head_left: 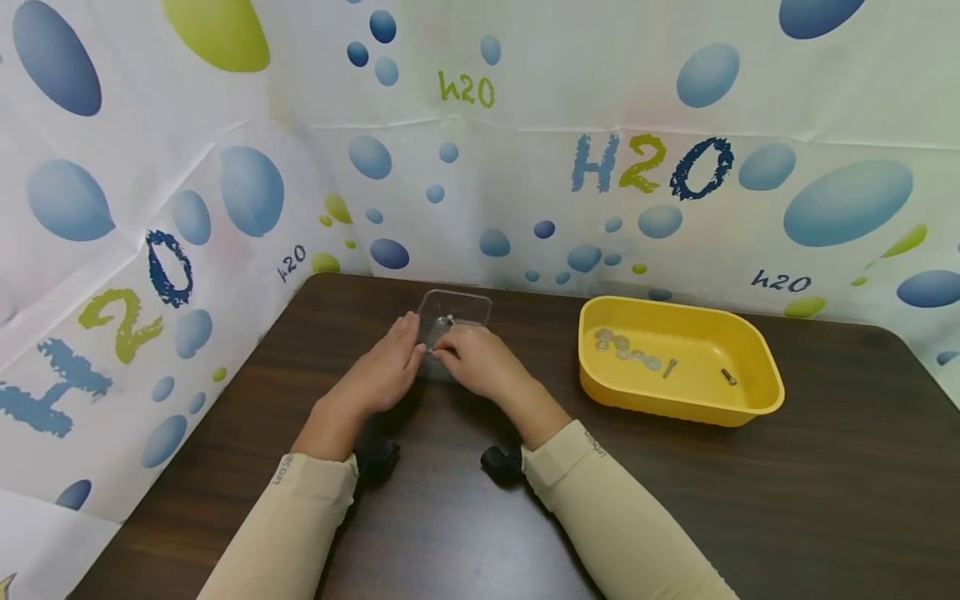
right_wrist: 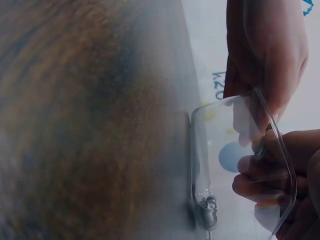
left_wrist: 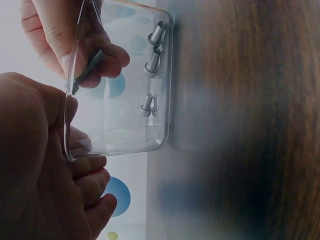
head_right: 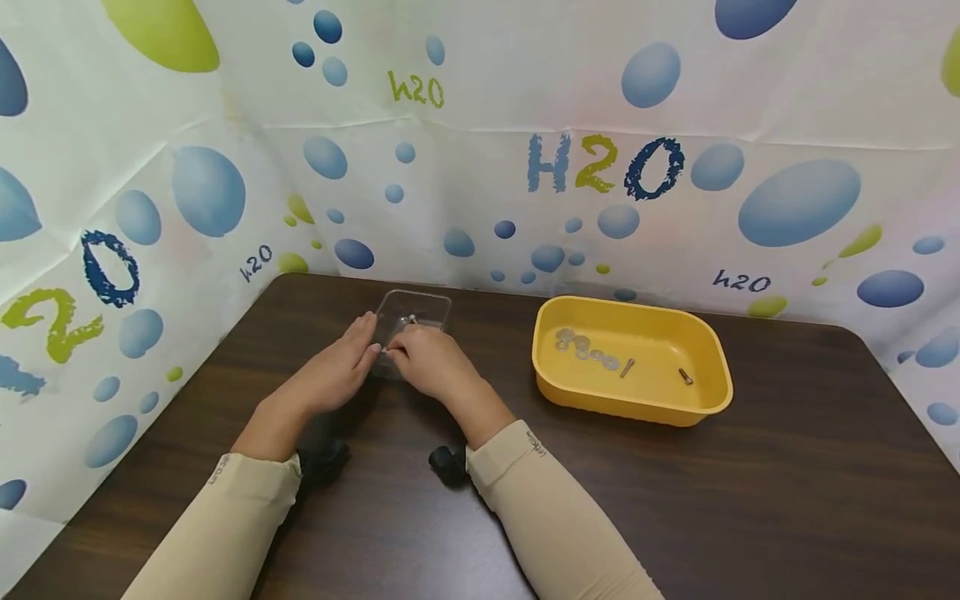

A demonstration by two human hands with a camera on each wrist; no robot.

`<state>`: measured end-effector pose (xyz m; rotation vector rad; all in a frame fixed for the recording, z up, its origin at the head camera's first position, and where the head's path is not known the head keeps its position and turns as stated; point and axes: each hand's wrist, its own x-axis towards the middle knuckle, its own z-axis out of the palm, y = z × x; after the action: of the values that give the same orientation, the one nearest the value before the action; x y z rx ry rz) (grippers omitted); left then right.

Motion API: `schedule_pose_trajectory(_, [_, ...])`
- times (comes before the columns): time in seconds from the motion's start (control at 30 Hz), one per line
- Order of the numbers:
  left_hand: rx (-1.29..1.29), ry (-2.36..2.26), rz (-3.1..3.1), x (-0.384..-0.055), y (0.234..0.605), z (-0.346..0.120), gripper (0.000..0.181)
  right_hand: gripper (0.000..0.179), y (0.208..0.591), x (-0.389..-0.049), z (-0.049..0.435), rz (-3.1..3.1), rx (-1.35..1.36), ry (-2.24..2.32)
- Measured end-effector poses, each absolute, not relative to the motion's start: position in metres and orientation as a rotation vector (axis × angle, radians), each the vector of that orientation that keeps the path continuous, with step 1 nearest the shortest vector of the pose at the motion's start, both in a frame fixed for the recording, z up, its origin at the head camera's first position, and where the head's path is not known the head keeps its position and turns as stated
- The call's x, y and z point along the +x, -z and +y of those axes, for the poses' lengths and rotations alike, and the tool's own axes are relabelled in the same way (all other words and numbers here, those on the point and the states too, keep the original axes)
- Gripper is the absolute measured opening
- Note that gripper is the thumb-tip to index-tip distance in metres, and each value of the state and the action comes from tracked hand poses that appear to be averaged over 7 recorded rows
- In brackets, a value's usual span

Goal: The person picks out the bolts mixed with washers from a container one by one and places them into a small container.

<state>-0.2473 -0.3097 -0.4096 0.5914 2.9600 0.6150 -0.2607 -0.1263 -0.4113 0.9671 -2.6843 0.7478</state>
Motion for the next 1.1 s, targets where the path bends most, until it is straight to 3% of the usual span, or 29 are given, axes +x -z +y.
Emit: schedule_pose_trajectory(1.1, [0.578, -0.613, 2.926, -0.2487, 0.4076, -0.3120, 0.061, 0.023, 0.4152, -0.2662, -0.1217, -2.708, 1.034, -0.865])
